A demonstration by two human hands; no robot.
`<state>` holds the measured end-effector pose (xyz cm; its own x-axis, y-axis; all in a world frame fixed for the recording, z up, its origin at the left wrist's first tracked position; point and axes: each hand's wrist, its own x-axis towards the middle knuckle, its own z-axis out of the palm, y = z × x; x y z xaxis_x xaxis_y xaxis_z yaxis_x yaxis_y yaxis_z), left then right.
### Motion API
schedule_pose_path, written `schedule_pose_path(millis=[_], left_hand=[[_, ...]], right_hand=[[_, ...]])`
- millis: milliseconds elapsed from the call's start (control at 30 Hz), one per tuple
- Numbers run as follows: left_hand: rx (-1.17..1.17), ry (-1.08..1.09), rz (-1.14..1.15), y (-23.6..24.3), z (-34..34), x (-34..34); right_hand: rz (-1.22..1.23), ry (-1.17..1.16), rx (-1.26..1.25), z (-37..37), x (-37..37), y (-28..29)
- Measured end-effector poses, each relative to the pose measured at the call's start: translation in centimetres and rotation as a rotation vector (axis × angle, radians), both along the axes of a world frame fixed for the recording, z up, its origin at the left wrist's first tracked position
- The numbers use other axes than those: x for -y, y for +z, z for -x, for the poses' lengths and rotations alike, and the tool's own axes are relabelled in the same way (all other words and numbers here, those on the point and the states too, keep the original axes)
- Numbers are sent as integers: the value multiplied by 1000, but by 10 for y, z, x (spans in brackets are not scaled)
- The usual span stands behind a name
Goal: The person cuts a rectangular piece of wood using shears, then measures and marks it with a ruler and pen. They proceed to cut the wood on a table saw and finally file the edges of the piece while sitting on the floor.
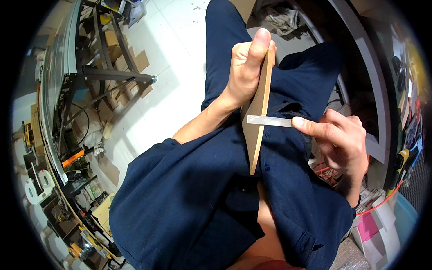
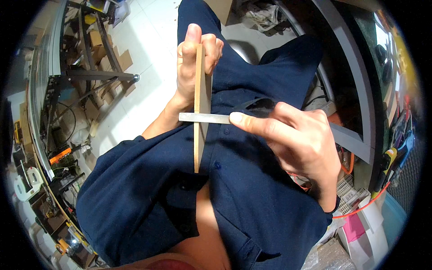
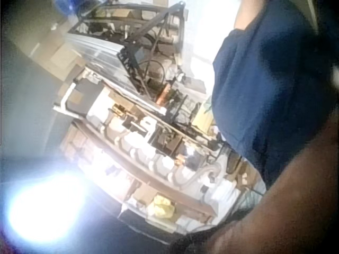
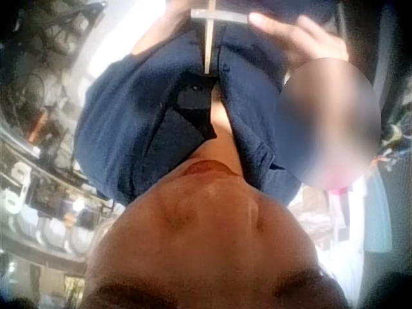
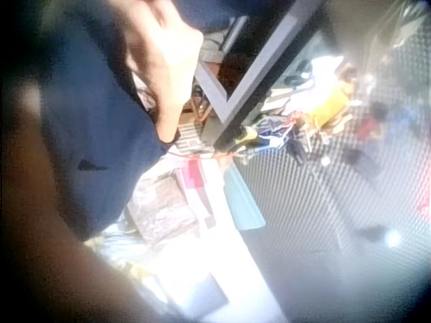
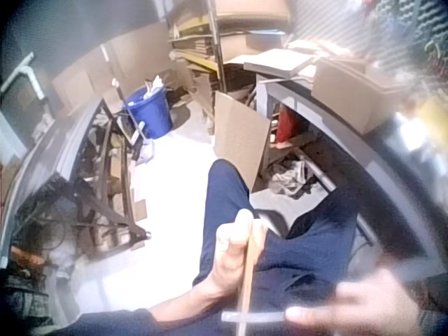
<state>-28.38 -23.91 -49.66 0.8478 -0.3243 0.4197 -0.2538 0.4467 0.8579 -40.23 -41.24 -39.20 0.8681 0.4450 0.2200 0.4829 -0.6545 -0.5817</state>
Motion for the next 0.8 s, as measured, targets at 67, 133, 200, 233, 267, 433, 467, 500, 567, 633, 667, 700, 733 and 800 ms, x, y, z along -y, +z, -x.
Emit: schedule_pose_path(millis=[67, 133, 200, 233, 267, 433, 467, 500, 567, 633, 667, 700, 733, 800], left_hand=[[-2, 19, -51, 1, 2, 0], [-88, 13, 88, -1, -1, 0], [-46, 14, 70, 0, -7, -3], [-51, -6, 61, -1, -5, -3], [-56, -29, 53, -3, -2, -3], [-97, 12, 51, -19, -26, 4], [-149, 53, 54, -11, -39, 6], [-147, 69, 26, -3, -52, 4], [-92, 147, 23, 19, -75, 11], [-60, 109, -27, 43, -87, 22], [1, 94, -47, 55, -94, 30], [53, 69, -85, 68, -97, 37], [102, 44, -124, 77, -100, 44], [178, 36, -196, 81, -105, 61]], right_hand=[[38, 11, -144, 2, 0, 15], [-32, 265, -291, 6, 6, 16], [66, 190, -210, 6, 3, 32], [69, 24, -158, 6, -4, 30], [72, -144, -105, 7, -9, 27], [-225, 246, -309, 4, 12, 18], [-294, 63, -313, 2, 17, 19], [-396, -114, -318, -1, 23, 19], [-447, -444, -260, -8, 37, 9], [-241, -563, 8, -16, 60, -2], [-165, -641, 92, -18, 70, 0], [-190, -743, 114, -19, 79, 6], [-83, -861, 175, -16, 93, 13], [65, -1081, 265, -13, 120, 26]])
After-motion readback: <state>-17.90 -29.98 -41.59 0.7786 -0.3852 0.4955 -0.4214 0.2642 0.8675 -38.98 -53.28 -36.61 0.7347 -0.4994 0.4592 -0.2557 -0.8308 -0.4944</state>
